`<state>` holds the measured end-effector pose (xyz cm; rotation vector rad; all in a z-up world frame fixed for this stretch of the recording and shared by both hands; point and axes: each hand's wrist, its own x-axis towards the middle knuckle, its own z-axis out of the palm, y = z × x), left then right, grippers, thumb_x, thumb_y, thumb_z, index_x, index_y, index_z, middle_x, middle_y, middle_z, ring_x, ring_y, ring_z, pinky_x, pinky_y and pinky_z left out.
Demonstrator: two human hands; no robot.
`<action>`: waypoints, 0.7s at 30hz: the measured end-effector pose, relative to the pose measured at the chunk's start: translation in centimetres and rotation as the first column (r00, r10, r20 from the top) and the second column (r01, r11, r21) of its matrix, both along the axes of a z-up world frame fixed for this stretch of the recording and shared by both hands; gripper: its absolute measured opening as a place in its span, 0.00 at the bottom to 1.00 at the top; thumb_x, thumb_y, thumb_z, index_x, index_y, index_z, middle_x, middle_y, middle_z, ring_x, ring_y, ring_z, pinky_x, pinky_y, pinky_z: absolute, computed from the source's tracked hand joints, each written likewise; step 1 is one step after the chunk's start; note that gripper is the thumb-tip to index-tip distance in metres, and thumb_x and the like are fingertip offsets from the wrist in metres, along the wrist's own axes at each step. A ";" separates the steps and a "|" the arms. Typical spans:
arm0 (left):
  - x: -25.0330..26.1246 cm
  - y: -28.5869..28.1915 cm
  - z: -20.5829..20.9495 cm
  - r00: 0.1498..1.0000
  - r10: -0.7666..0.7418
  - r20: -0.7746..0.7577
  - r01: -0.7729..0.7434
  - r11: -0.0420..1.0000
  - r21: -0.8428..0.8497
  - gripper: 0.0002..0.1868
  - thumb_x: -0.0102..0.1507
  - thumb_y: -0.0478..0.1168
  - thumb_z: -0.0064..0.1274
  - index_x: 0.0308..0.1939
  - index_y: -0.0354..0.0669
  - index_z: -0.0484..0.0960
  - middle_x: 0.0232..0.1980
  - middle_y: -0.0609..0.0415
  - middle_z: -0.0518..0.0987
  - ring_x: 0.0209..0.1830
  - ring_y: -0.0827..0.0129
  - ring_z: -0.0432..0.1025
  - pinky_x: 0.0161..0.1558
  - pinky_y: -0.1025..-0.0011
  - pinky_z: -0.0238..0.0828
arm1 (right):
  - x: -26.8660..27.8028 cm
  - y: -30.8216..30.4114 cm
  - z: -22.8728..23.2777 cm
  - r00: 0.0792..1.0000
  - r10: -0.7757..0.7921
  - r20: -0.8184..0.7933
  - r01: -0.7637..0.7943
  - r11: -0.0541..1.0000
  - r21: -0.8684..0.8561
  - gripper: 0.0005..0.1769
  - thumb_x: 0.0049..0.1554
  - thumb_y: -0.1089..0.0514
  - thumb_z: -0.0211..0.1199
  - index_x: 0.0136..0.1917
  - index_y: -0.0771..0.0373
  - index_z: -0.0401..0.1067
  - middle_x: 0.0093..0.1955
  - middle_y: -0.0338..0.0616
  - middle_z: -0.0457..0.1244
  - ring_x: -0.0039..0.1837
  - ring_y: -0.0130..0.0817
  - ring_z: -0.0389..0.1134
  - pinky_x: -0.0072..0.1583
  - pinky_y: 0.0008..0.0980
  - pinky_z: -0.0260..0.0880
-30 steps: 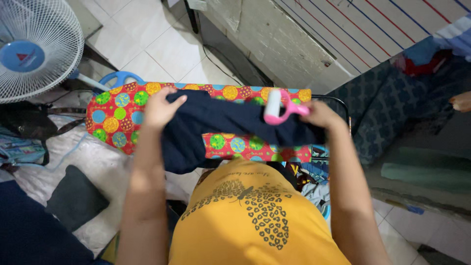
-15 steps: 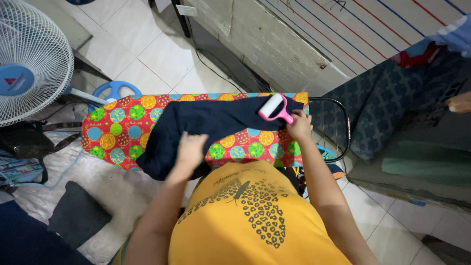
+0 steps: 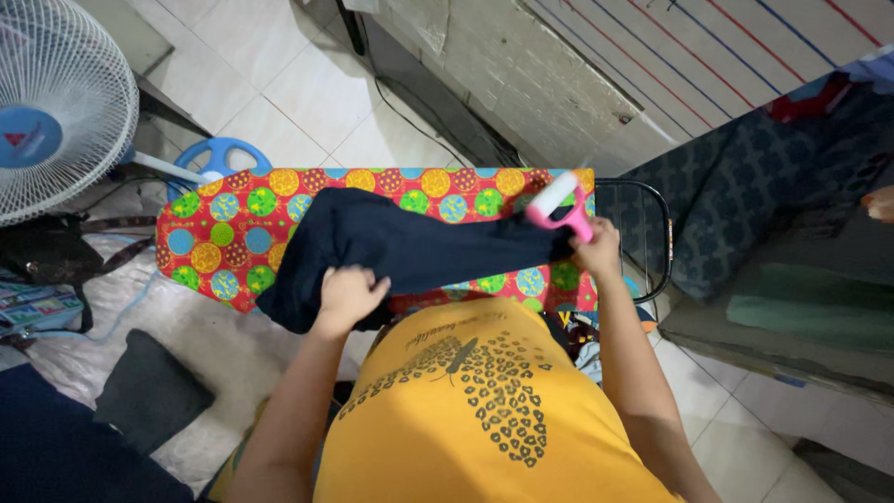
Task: The person uses a pink lint roller to clean a dark blue garment laid out on a colorful ironing board. They roll the tool over the fabric surface, flip the garment to treat different sections, and finally fold the item.
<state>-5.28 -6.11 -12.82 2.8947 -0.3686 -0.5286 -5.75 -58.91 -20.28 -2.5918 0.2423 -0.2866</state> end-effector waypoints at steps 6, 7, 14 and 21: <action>2.4 -4.6 -1.0 0.939 0.070 0.336 0.130 0.832 -0.539 0.14 0.61 0.39 0.60 0.49 0.43 0.76 0.49 0.45 0.73 0.53 0.47 0.70 0.52 0.55 0.71 | 4.4 1.7 -2.3 0.999 0.050 0.008 -0.049 0.997 -0.056 0.23 0.43 0.51 0.78 0.50 0.63 0.79 0.57 0.56 0.68 0.59 0.55 0.69 0.63 0.46 0.70; 2.6 -5.3 -1.3 0.932 0.062 0.356 0.141 0.844 -0.517 0.17 0.60 0.40 0.62 0.50 0.44 0.75 0.51 0.45 0.72 0.55 0.47 0.69 0.54 0.55 0.70 | 4.9 2.3 -2.5 0.998 0.026 -0.062 -0.029 0.998 -0.059 0.23 0.44 0.52 0.77 0.52 0.62 0.79 0.56 0.56 0.68 0.58 0.56 0.69 0.62 0.47 0.69; 1.4 -4.7 -3.1 0.954 0.107 0.280 -0.002 0.937 -0.350 0.52 0.42 0.51 0.76 0.66 0.51 0.67 0.61 0.46 0.67 0.58 0.47 0.63 0.56 0.54 0.69 | 6.5 -0.4 -0.6 0.950 -0.276 -0.147 0.292 0.951 0.099 0.16 0.49 0.53 0.72 0.51 0.58 0.79 0.50 0.51 0.70 0.55 0.52 0.72 0.59 0.47 0.71; 3.1 -4.7 -3.0 0.977 0.211 -0.013 -0.210 0.966 -0.152 0.69 0.42 0.65 0.75 0.80 0.65 0.51 0.65 0.46 0.62 0.60 0.48 0.60 0.58 0.55 0.70 | 7.2 3.5 2.2 0.979 -0.091 0.184 0.157 0.911 -0.380 0.22 0.41 0.48 0.78 0.46 0.59 0.80 0.48 0.52 0.69 0.51 0.54 0.69 0.52 0.47 0.71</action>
